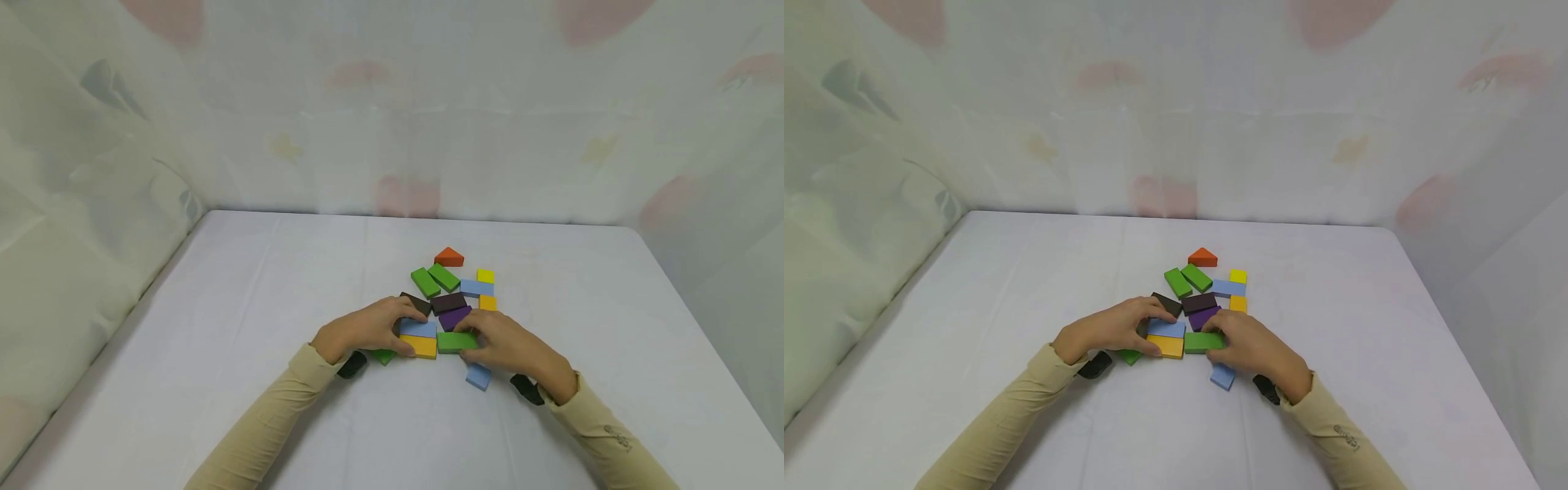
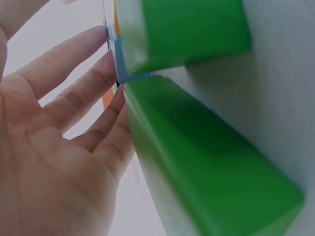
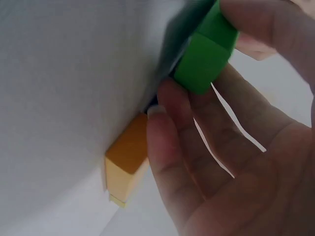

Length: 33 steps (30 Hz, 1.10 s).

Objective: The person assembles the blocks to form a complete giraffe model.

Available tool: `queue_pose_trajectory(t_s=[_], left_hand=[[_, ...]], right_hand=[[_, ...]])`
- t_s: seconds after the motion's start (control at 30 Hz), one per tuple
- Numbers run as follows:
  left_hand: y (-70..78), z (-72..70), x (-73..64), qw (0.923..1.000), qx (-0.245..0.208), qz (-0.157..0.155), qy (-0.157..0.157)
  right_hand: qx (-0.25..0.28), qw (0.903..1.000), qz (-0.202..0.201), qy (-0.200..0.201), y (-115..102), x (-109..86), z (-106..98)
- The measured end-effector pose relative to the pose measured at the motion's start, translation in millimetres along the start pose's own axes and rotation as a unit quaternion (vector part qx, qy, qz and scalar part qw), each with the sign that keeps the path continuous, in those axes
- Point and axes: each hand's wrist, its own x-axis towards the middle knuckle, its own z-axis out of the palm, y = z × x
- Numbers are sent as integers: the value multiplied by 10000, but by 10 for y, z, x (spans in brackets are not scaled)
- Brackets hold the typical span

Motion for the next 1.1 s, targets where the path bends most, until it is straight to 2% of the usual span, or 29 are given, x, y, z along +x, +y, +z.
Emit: queue_pose_trajectory(t_s=[0.3,0.5,0.73,1.1], left_hand=[[-2,4,-1,10000,34,2,-17],[6,-6,-4,9999,97,62,19],[21,-6,-5,10000,64,8,-6],[12,2,-6,9998,159,84,53]], right_hand=[[-143,9998,76,74,20,20,32],[-152,9998,134,-52,15,33,19],[-129,9996,47,-233,3,26,12],[-48,9995,-115,-276,5,10,20]])
